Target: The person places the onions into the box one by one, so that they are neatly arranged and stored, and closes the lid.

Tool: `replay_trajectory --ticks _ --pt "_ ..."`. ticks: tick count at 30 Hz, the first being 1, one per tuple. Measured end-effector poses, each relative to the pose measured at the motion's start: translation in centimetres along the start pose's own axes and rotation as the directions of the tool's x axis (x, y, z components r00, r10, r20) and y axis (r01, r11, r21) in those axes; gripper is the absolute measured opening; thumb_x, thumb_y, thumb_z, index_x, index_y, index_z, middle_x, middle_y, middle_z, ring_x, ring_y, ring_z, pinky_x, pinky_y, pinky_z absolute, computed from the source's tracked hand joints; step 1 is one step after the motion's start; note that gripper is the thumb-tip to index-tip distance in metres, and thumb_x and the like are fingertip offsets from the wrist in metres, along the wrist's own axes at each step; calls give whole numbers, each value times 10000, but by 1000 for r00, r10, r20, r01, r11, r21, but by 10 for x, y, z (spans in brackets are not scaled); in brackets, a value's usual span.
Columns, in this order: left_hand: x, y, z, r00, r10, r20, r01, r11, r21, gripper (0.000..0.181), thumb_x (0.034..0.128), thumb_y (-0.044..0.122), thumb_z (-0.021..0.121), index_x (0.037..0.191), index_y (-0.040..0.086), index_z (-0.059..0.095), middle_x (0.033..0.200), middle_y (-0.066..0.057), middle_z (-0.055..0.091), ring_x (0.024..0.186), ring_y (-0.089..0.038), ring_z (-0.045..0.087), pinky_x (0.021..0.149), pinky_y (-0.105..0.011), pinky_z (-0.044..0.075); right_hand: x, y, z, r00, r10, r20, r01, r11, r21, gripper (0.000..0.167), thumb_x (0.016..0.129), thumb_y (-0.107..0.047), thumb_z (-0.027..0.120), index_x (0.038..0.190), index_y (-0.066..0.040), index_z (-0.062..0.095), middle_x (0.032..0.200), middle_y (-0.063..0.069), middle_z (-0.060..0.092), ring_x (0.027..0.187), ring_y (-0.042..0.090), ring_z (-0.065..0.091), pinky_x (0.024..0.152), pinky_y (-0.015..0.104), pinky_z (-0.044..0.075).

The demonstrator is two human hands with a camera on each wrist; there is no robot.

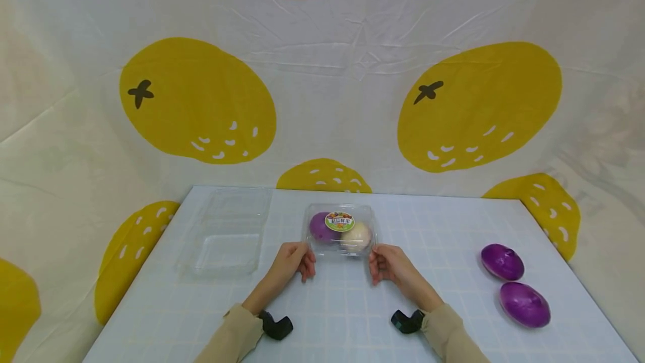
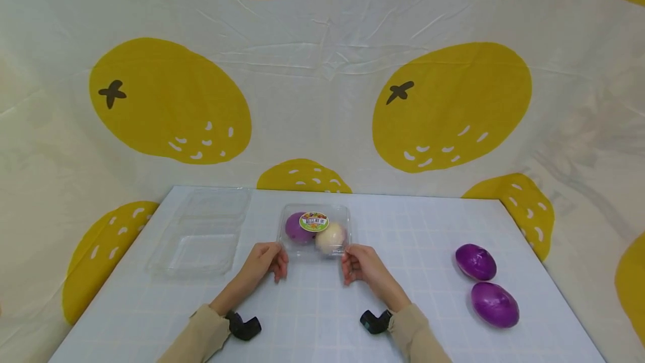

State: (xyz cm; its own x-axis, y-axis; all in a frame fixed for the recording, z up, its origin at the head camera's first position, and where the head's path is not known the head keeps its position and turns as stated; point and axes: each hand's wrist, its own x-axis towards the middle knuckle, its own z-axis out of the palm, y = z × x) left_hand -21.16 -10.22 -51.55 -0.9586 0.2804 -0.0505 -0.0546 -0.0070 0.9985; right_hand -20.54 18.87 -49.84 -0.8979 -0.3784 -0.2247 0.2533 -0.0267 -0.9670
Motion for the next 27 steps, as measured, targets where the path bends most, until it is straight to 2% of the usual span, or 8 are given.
replay_trajectory --ticks 11,20,27 --pt "22 -1 -1 999 3 -33 -3 1000 -17 332 994 60 382 815 -105 608 615 -119 640 477 -193 545 441 -276 511 21 -5 -5 999 -29 -45 31 998 47 291 1050 -171 374 867 -24 546 719 67 580 634 203 570 617 345 562" --pt "39 0 -2 997 14 -75 -17 999 -28 328 979 89 389 823 -83 621 645 -125 648 495 -194 558 470 -269 526 39 -10 -6 994 -13 -109 27 991 129 286 1040 -150 403 829 -45 565 706 48 582 634 182 580 635 338 570" --pt "50 0 -1 992 53 -115 -57 998 -36 317 961 83 392 807 -77 619 641 -129 650 499 -184 561 462 -273 520 49 -13 -6 985 -10 -172 38 986 161 287 1044 -142 413 827 -42 572 710 59 586 645 180 586 648 355 579"
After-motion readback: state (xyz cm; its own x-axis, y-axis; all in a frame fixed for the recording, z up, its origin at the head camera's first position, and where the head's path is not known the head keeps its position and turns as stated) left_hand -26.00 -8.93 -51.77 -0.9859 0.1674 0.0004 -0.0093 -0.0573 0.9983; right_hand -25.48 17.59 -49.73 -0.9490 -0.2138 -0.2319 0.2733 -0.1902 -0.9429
